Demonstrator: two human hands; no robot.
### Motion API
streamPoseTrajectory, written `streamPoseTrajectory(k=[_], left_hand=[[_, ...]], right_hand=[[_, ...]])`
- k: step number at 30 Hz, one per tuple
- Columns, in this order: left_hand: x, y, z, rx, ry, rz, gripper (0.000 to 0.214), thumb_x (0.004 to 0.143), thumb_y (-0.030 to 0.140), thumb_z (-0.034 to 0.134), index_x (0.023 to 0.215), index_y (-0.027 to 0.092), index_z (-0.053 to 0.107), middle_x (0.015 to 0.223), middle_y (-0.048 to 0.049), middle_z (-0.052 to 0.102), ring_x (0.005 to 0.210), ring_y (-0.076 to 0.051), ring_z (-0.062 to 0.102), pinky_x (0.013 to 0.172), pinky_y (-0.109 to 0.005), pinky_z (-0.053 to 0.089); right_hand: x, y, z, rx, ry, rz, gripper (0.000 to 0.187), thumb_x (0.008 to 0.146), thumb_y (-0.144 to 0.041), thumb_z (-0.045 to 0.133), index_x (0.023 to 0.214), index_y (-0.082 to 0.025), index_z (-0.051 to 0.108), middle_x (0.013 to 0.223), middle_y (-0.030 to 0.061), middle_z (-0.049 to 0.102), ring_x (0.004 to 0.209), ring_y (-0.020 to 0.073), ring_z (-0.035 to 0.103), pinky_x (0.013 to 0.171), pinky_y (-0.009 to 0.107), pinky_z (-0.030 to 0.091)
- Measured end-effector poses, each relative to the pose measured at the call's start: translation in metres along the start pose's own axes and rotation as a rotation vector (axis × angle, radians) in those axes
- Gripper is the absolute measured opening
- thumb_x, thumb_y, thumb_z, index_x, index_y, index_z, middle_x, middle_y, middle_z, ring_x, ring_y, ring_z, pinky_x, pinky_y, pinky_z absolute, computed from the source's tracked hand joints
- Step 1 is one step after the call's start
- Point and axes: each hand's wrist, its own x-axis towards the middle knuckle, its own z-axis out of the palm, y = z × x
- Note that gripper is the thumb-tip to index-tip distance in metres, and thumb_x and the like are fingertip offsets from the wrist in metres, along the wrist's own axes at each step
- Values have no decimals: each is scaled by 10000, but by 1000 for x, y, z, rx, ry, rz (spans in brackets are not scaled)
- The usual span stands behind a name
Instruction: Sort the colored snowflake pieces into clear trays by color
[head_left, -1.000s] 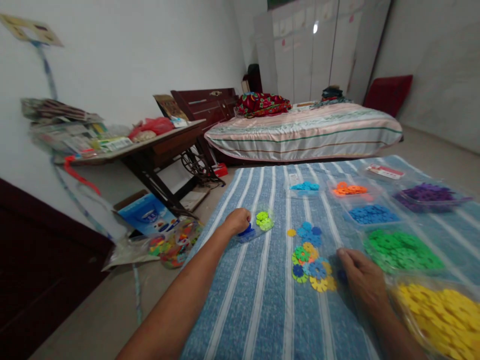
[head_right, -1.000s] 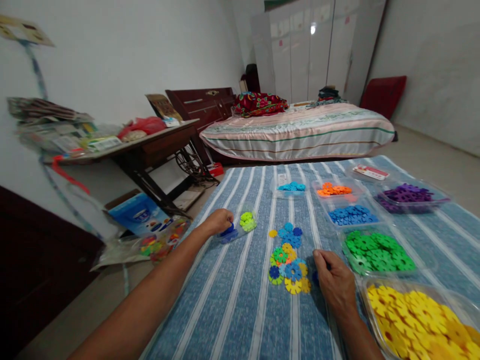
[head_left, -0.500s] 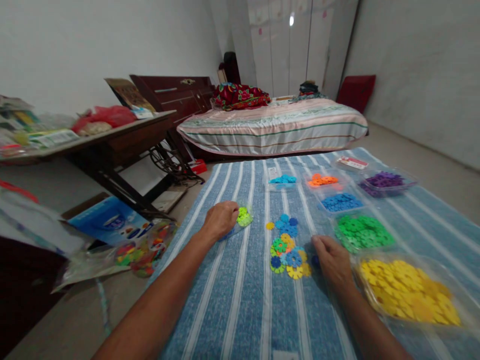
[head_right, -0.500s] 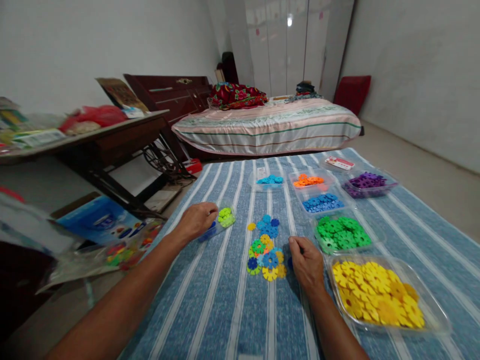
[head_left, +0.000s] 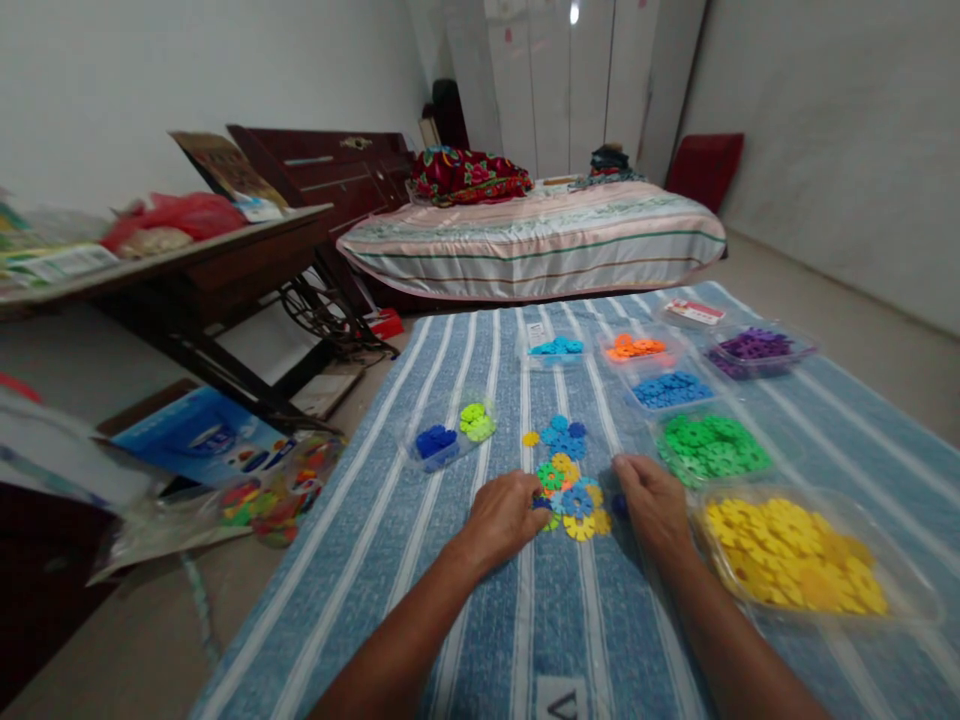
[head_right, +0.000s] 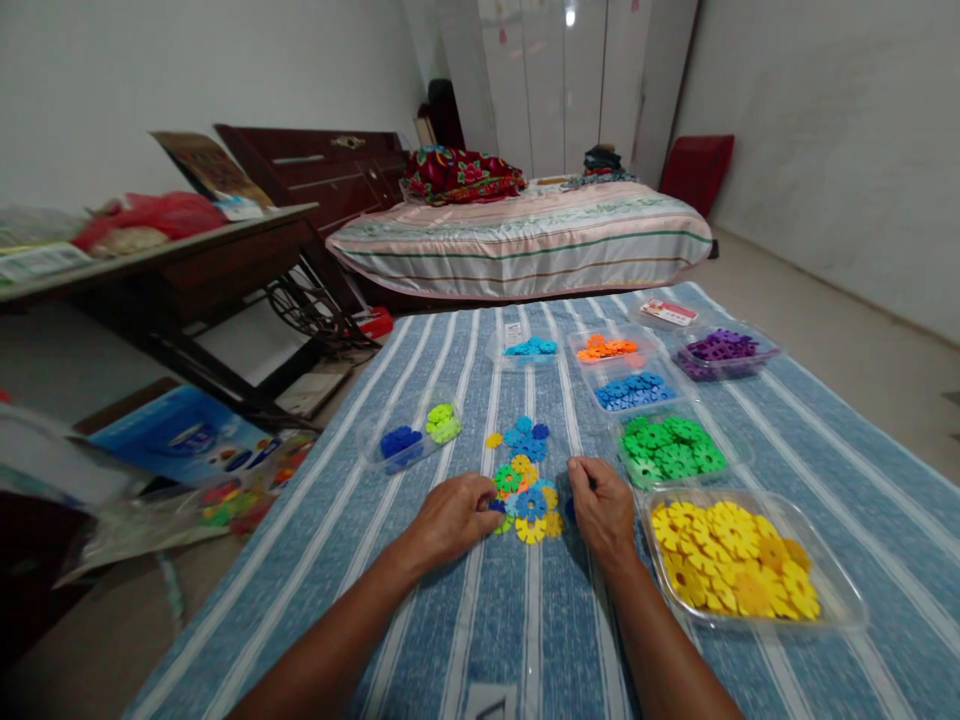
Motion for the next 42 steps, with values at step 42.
streamPoseTrajectory(k=[42], left_hand=[[12, -97, -102, 120, 331, -233, 191, 769, 186, 530, 776, 198, 720, 774, -16, 716, 778, -164, 619, 685, -238, 417]], right_hand=[[-1, 1, -1, -8, -6, 13, 522, 801, -653, 529, 744, -168, 713, 714, 45, 660, 718, 211, 597, 698, 312, 472]])
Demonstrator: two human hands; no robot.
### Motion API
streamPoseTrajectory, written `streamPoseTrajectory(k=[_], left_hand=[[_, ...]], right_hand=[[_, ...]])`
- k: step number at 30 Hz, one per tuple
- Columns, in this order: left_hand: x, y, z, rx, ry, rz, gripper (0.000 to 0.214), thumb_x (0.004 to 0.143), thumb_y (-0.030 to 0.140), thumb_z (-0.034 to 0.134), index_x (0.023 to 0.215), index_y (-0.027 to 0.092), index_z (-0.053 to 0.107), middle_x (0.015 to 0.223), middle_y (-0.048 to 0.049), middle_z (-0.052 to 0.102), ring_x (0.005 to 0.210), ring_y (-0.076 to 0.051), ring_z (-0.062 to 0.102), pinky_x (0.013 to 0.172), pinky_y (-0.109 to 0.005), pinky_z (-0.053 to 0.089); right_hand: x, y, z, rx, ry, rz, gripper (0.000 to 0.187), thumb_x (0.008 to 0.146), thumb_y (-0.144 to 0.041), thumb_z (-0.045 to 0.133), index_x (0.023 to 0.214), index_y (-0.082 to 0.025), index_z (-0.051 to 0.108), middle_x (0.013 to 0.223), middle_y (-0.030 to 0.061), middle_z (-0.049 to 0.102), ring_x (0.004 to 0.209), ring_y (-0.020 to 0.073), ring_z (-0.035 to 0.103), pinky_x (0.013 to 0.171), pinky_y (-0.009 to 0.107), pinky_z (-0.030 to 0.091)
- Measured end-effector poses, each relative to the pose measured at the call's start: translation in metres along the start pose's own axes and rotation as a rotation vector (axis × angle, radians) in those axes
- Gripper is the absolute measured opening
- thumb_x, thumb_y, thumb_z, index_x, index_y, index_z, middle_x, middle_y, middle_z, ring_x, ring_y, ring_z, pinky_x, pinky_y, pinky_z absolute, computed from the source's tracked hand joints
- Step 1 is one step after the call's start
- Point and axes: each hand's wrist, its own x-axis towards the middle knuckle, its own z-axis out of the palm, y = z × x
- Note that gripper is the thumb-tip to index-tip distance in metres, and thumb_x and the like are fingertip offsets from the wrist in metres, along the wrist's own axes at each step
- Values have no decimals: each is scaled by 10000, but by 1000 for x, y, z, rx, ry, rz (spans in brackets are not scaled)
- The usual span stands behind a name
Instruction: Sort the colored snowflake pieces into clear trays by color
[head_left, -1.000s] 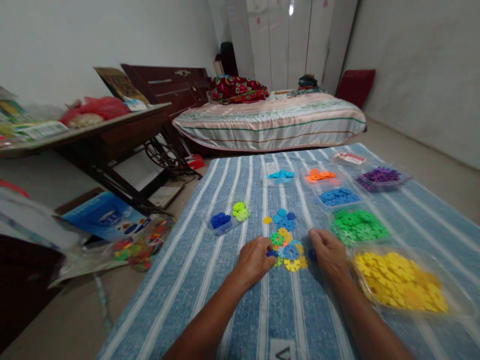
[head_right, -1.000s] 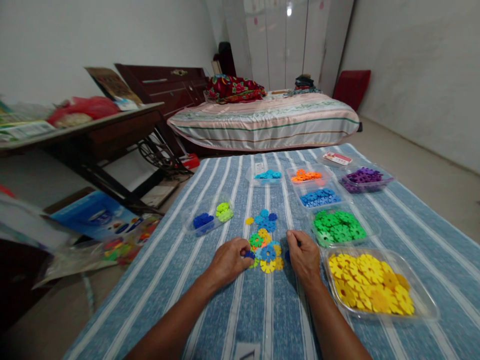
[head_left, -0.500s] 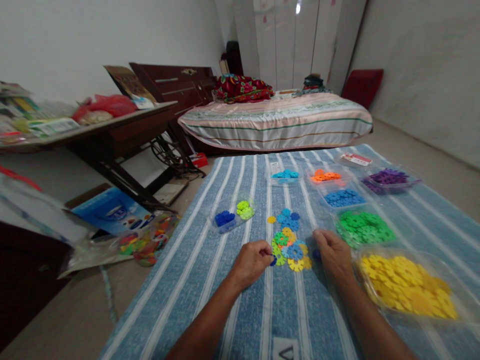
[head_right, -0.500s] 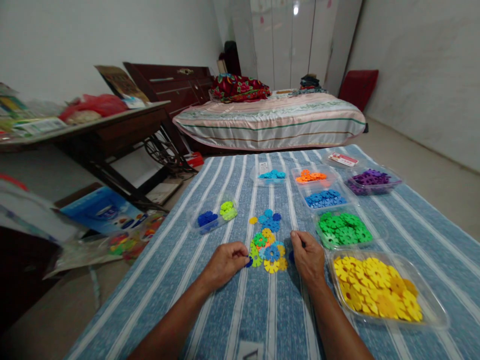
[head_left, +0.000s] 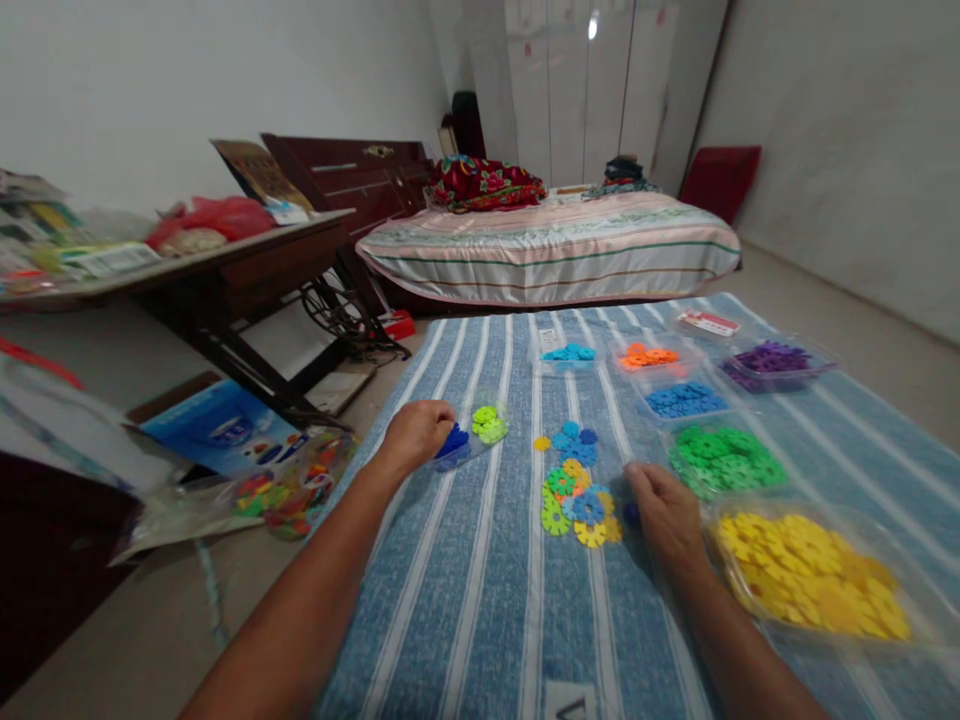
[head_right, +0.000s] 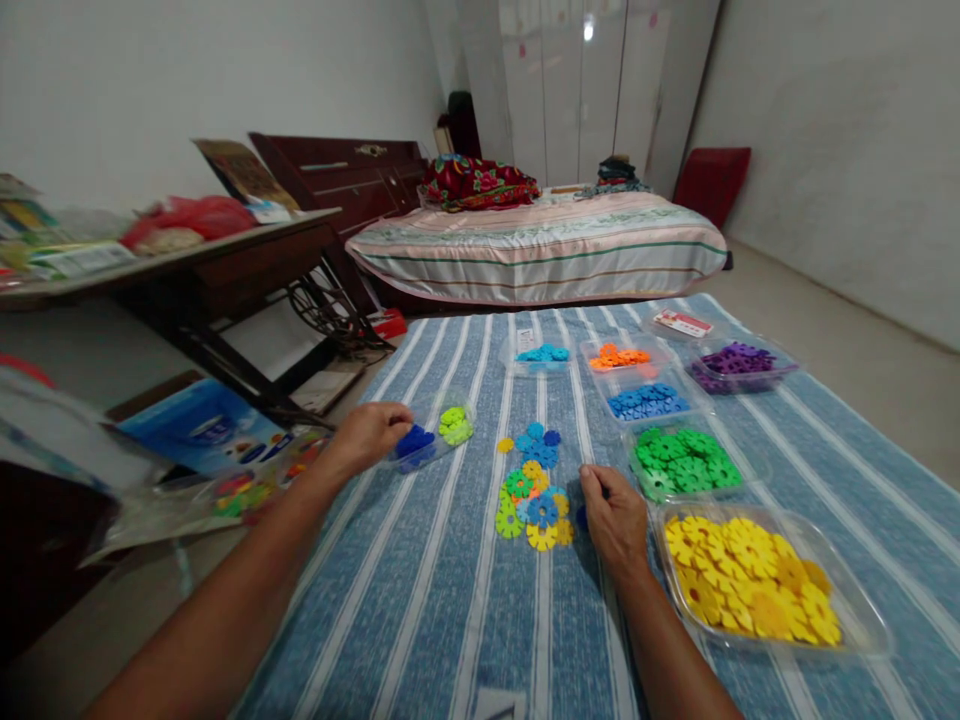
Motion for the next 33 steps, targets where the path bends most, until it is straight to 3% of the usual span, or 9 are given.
streamPoseTrajectory(k=[4, 7, 11, 13, 16, 19, 22, 27, 33], left_hand=[[14, -11, 6, 147, -147, -12, 192, 720, 132, 549, 718, 216, 722, 789, -10, 733, 812, -168, 636, 685, -220, 413], [15, -12, 10, 232, -209, -45, 228, 730, 121, 543, 791, 224, 737, 895, -37, 748, 887, -199, 654, 706, -236, 425], [13, -5, 7, 343, -97, -126, 304, 807, 131, 477, 988, 185, 715, 1078, -118, 717, 990, -267, 654, 747, -293, 449], [10, 5, 5, 312, -12, -94, 293, 852, 164, 442, 987, 166, 702, 1085, -127, 707, 998, -272, 649, 780, -310, 455], [1, 32, 8, 155, -3, 103, 254, 882, 212, 446, 906, 184, 697, 1019, -78, 714, 975, -227, 640, 832, -285, 448], [-16, 72, 23, -3, -105, 323, 235, 895, 215, 449, 879, 203, 683, 963, -39, 703, 927, -183, 633, 833, -263, 446], [-35, 114, 44, -37, -224, 455, 213, 899, 219, 461, 896, 194, 673, 965, -68, 687, 929, -204, 631, 825, -293, 461], [-54, 166, 75, -58, -262, 545, 205, 899, 279, 486, 968, 193, 659, 1037, -96, 660, 1013, -238, 619, 856, -335, 498], [-56, 193, 90, 22, -300, 580, 263, 884, 214, 447, 1024, 142, 658, 1079, -138, 647, 1092, -281, 599, 905, -389, 515]], right_hand=[[0, 1, 0, 0, -6, 6, 483, 809, -608, 537, 762, -162, 716, 726, 49, 661, 728, 214, 598, 710, 316, 465], [0, 1, 0, 7, -15, 5, 457, 815, -579, 537, 767, -160, 713, 736, 51, 662, 736, 214, 597, 717, 315, 459], [1, -1, 0, 21, -3, 5, 453, 807, -579, 544, 755, -160, 708, 723, 51, 656, 727, 212, 589, 713, 315, 454], [1, -2, 1, 25, 3, 11, 461, 808, -584, 539, 761, -158, 709, 722, 50, 653, 724, 209, 583, 708, 314, 450], [1, -4, 0, 28, 2, 32, 484, 817, -601, 521, 747, -158, 705, 696, 40, 632, 700, 198, 568, 682, 306, 441], [1, -5, 0, 33, 8, 67, 519, 828, -632, 499, 739, -164, 704, 673, 31, 619, 682, 190, 560, 654, 299, 432], [2, -4, 0, 54, 15, 105, 557, 840, -665, 470, 763, -168, 712, 733, 53, 666, 726, 205, 590, 672, 310, 439], [2, -6, -1, 133, 59, 128, 625, 831, -727, 440, 792, -167, 715, 816, 87, 718, 810, 237, 639, 738, 338, 472], [3, -9, 0, 180, 69, 157, 672, 819, -758, 430, 828, -150, 714, 828, 93, 726, 833, 249, 655, 773, 350, 489]])
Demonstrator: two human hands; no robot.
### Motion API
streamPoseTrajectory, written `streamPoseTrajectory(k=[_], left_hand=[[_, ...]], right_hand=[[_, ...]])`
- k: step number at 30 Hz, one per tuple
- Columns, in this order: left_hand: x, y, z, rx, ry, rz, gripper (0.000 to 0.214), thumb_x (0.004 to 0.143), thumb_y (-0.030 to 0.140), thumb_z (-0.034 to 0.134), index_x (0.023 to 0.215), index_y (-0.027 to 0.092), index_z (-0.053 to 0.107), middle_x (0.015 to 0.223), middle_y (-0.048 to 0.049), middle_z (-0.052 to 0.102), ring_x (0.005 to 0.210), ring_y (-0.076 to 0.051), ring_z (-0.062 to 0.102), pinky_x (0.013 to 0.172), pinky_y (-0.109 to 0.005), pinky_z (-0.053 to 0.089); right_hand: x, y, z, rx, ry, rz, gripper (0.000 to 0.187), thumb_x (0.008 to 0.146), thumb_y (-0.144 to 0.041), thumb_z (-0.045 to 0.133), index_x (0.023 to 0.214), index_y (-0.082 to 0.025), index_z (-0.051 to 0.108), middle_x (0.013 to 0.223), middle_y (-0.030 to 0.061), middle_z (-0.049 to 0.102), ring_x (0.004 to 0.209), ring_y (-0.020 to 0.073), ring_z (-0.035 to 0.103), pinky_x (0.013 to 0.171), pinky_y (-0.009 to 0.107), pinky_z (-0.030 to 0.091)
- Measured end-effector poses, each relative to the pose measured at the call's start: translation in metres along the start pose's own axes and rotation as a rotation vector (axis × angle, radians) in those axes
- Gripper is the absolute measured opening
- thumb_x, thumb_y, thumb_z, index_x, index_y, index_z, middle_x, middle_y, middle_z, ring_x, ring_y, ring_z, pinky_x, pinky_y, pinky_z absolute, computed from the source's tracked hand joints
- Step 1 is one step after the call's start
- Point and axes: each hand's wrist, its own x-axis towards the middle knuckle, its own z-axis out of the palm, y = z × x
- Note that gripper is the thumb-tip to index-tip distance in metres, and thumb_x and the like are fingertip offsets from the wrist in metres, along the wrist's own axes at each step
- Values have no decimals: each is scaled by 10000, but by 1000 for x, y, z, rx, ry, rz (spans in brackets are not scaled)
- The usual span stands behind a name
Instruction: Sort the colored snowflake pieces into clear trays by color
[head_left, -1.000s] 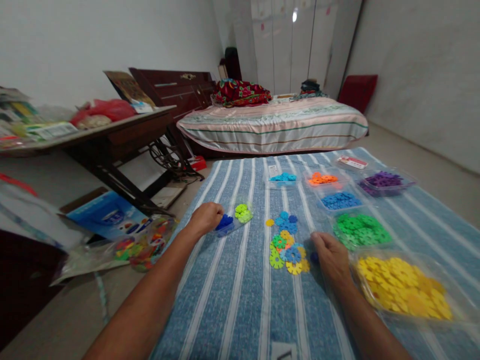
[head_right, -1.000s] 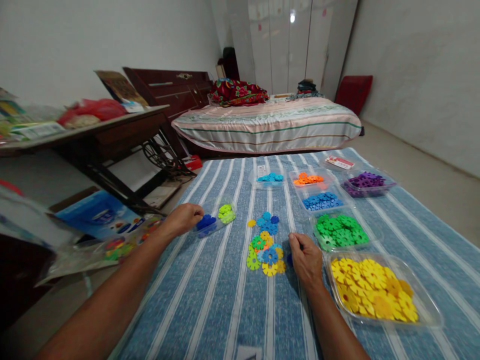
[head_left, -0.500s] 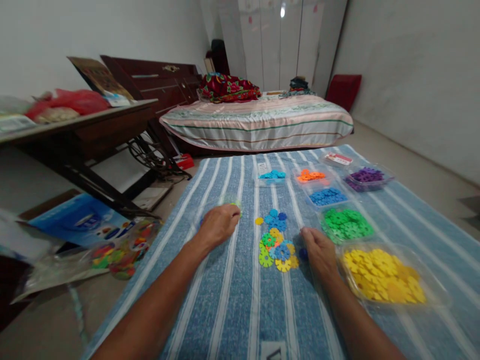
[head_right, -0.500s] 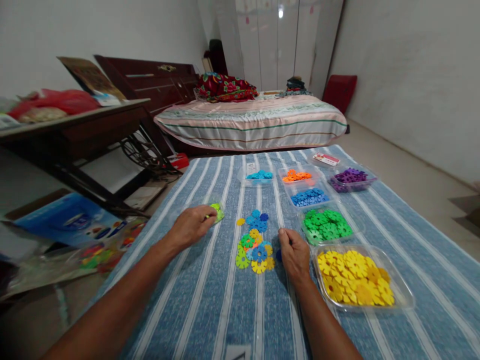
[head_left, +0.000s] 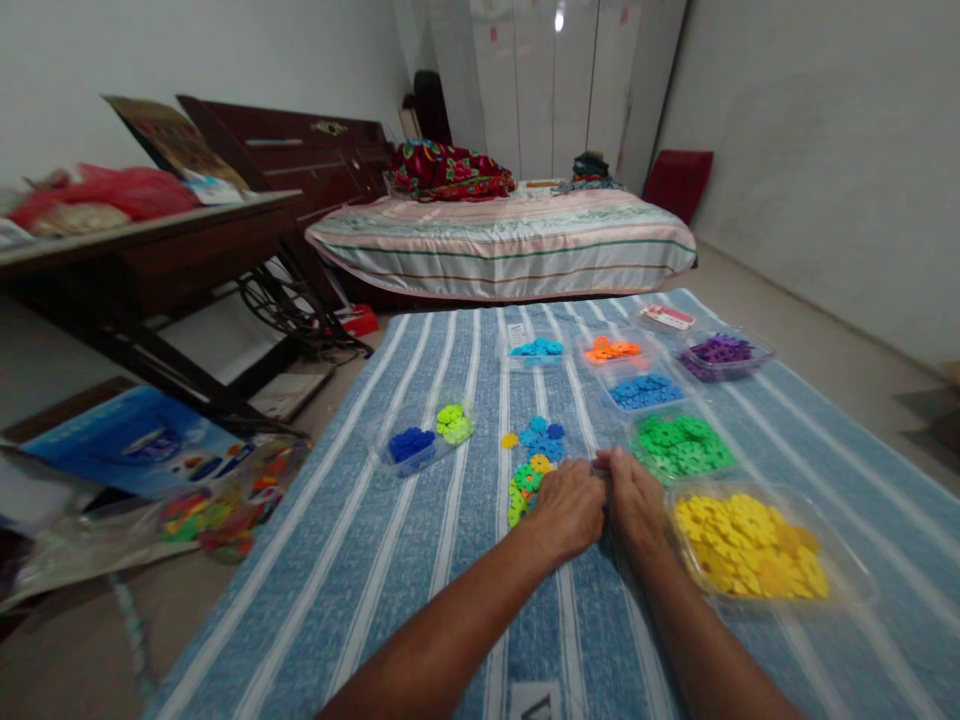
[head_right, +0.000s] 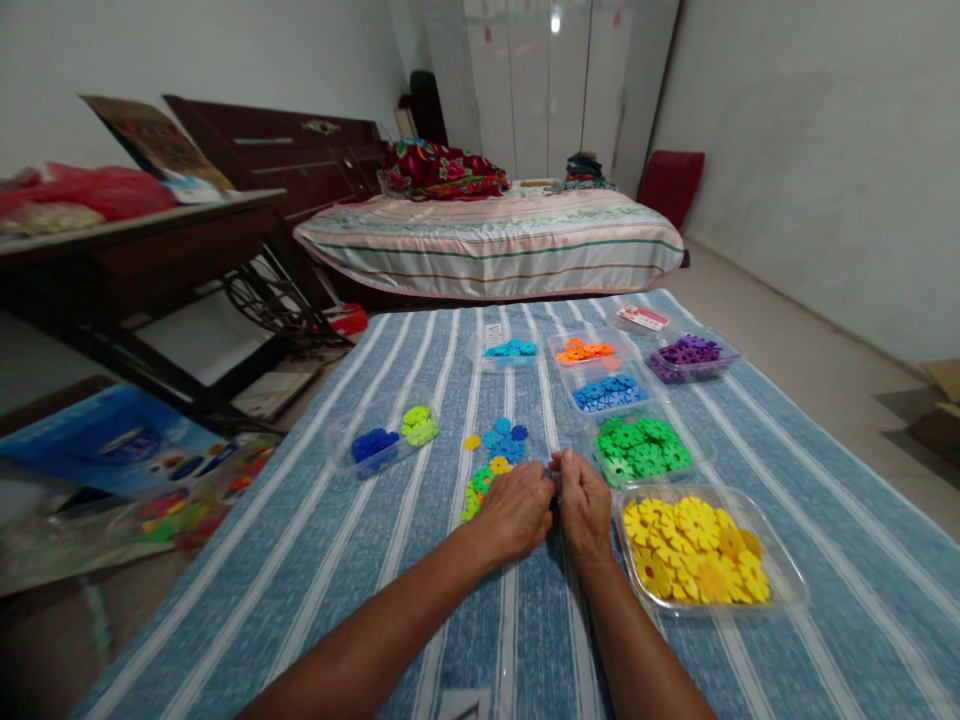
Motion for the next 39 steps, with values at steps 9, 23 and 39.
streamPoseTrajectory(k=[9, 23, 39], left_hand=[[3, 0, 2, -96, -13, -19, 286, 826, 155, 472, 1067, 141, 624, 1066, -140, 683, 1043, -283, 636, 873, -390, 525], [-50, -106, -60, -201, 361, -286, 131, 836, 197, 543, 799, 184, 668, 828, -21, 689, 803, -151, 622, 738, -245, 437], [-67, -198, -85, 151, 223, -652, 247, 810, 227, 512, 928, 206, 728, 982, -66, 742, 923, -216, 650, 734, -267, 433]], right_hand=[[0, 1, 1, 2, -10, 13, 672, 818, -759, 433, 819, -150, 718, 842, 106, 730, 837, 266, 657, 775, 368, 492], [-2, 2, -1, -62, -21, 48, 699, 791, -799, 418, 803, -174, 731, 884, 111, 734, 900, 267, 647, 831, 391, 464], [-2, 4, 0, -63, -35, 19, 675, 806, -787, 417, 794, -189, 730, 871, 95, 733, 880, 261, 648, 801, 382, 472]])
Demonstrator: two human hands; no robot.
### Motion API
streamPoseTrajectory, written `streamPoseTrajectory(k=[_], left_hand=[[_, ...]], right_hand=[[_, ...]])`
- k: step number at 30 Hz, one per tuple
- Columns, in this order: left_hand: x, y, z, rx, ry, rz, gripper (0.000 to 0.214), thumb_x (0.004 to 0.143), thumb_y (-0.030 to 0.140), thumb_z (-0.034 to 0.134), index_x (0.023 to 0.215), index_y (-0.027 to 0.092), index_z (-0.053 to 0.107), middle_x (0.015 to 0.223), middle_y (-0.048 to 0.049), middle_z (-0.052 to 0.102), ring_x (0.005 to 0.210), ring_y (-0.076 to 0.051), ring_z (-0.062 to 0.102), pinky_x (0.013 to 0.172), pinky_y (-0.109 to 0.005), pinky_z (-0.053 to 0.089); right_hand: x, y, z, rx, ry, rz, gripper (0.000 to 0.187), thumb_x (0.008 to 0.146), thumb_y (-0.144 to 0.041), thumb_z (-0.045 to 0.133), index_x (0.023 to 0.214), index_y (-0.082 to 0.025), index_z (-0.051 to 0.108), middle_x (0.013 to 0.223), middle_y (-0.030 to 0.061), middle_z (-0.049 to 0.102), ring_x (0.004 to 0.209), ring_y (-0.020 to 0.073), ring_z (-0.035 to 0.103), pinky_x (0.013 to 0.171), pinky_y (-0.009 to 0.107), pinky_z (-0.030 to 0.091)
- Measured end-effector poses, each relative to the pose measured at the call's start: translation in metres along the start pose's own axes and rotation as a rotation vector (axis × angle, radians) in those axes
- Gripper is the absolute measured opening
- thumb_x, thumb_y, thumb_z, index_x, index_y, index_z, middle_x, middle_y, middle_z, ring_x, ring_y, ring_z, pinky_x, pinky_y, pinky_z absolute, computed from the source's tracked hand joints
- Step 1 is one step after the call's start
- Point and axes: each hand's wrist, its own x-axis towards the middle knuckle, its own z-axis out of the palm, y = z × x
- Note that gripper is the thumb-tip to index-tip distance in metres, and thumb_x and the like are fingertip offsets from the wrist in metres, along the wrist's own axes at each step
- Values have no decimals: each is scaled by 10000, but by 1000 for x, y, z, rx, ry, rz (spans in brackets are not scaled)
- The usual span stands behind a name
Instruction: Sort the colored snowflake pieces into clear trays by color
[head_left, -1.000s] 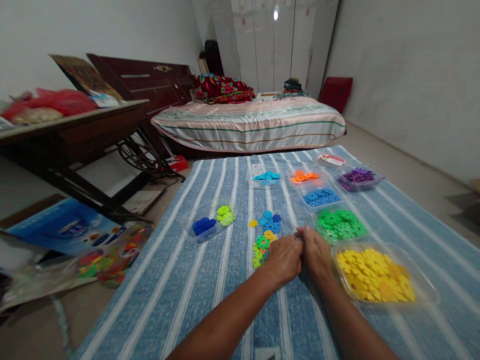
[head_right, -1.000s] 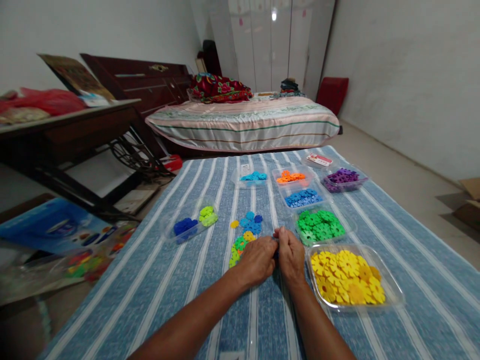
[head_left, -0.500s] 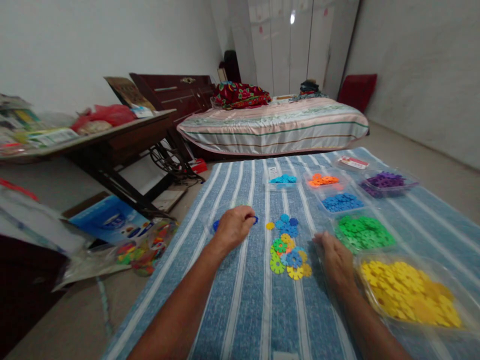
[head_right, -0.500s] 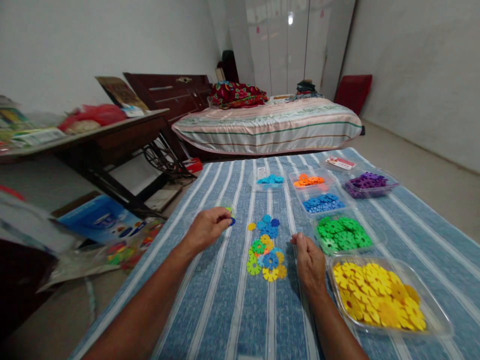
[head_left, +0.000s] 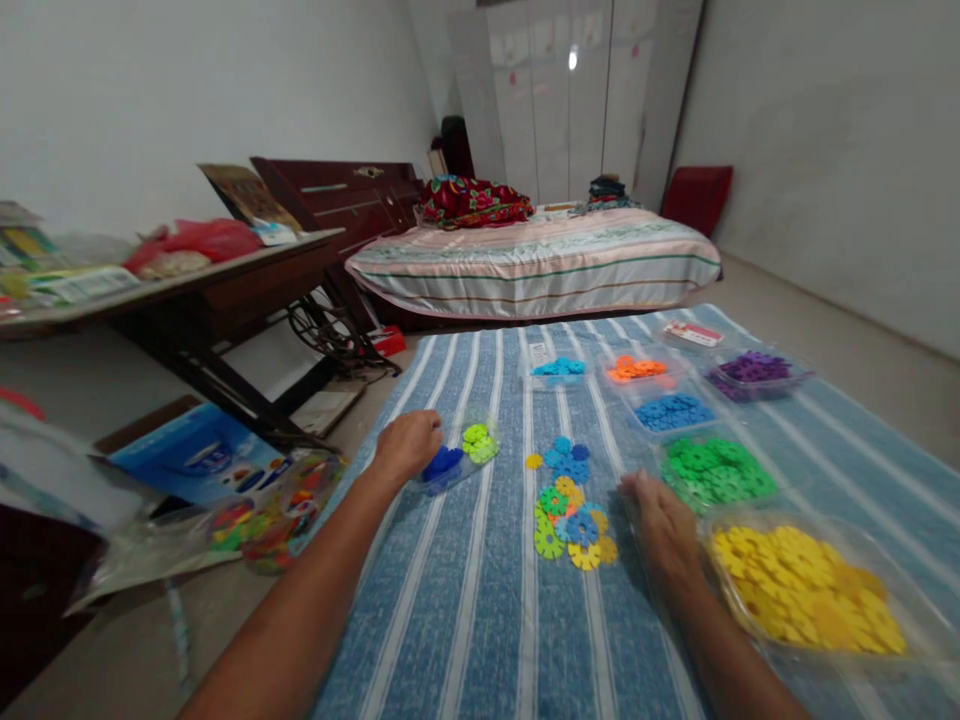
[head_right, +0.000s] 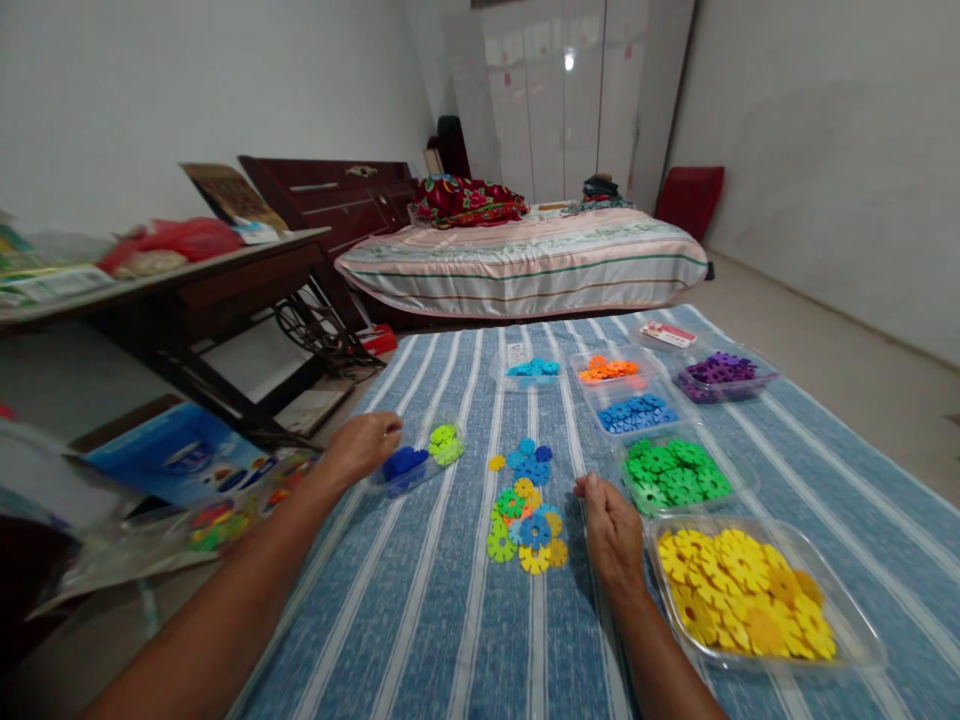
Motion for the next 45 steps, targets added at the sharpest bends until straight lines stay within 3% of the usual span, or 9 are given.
streamPoseTrajectory(k=[3, 9, 13, 18, 26, 33, 38, 42, 45], left_hand=[[-3, 25, -1, -130, 58, 144, 259, 855, 264, 467, 895, 204, 716, 921, -45, 740, 857, -187, 649, 745, -259, 435], [-7, 107, 20, -248, -71, 463, 209, 831, 211, 505, 859, 198, 711, 905, -37, 735, 870, -179, 658, 762, -252, 455], [2, 150, 33, -136, -141, 430, 210, 840, 234, 524, 938, 216, 709, 1026, -63, 732, 1016, -218, 657, 831, -287, 483], [15, 177, 39, -68, -196, 408, 225, 837, 285, 565, 972, 180, 711, 1121, -133, 704, 1078, -271, 648, 872, -346, 511], [19, 183, 43, -67, -244, 434, 228, 804, 243, 590, 986, 208, 722, 1116, -106, 706, 1069, -254, 653, 859, -324, 521], [17, 186, 46, -104, -231, 414, 223, 790, 201, 591, 969, 167, 721, 1120, -153, 706, 1074, -279, 652, 864, -342, 512], [12, 186, 46, -148, -198, 402, 218, 788, 193, 581, 948, 192, 728, 1066, -106, 731, 1043, -251, 661, 845, -318, 506], [5, 170, 40, -215, -147, 426, 219, 823, 229, 549, 937, 227, 736, 1009, -38, 744, 988, -192, 666, 829, -267, 488], [3, 143, 27, -308, -73, 404, 193, 810, 243, 573, 893, 209, 744, 889, -30, 747, 876, -175, 668, 778, -253, 479]], right_hand=[[0, 0, 1, 1, 0, -3, 671, 819, -774, 415, 791, -180, 728, 865, 94, 733, 868, 257, 646, 789, 372, 469], [1, 1, 2, 12, 11, -2, 651, 827, -756, 433, 797, -177, 731, 861, 93, 734, 851, 257, 647, 762, 362, 469], [1, 1, 2, 4, 0, -4, 666, 826, -760, 426, 813, -170, 736, 840, 90, 729, 826, 253, 641, 745, 357, 462], [2, 2, 3, 11, -9, 12, 671, 828, -758, 426, 824, -162, 736, 858, 97, 729, 827, 254, 642, 738, 352, 457], [1, -4, 3, 3, -16, -11, 692, 810, -787, 412, 764, -166, 717, 774, 82, 706, 766, 244, 625, 693, 342, 451], [2, -4, 4, -8, -1, -37, 693, 822, -777, 403, 756, -163, 717, 764, 74, 703, 747, 234, 612, 659, 327, 432], [1, -3, 3, -8, 0, -32, 681, 816, -778, 413, 739, -170, 712, 739, 64, 698, 727, 227, 605, 643, 320, 431], [0, 2, 2, -13, -29, 4, 683, 814, -774, 427, 791, -162, 730, 795, 82, 715, 782, 249, 618, 696, 342, 440], [-1, 3, 1, -23, -34, 18, 683, 804, -783, 432, 795, -171, 735, 833, 96, 723, 828, 270, 628, 741, 366, 440]])
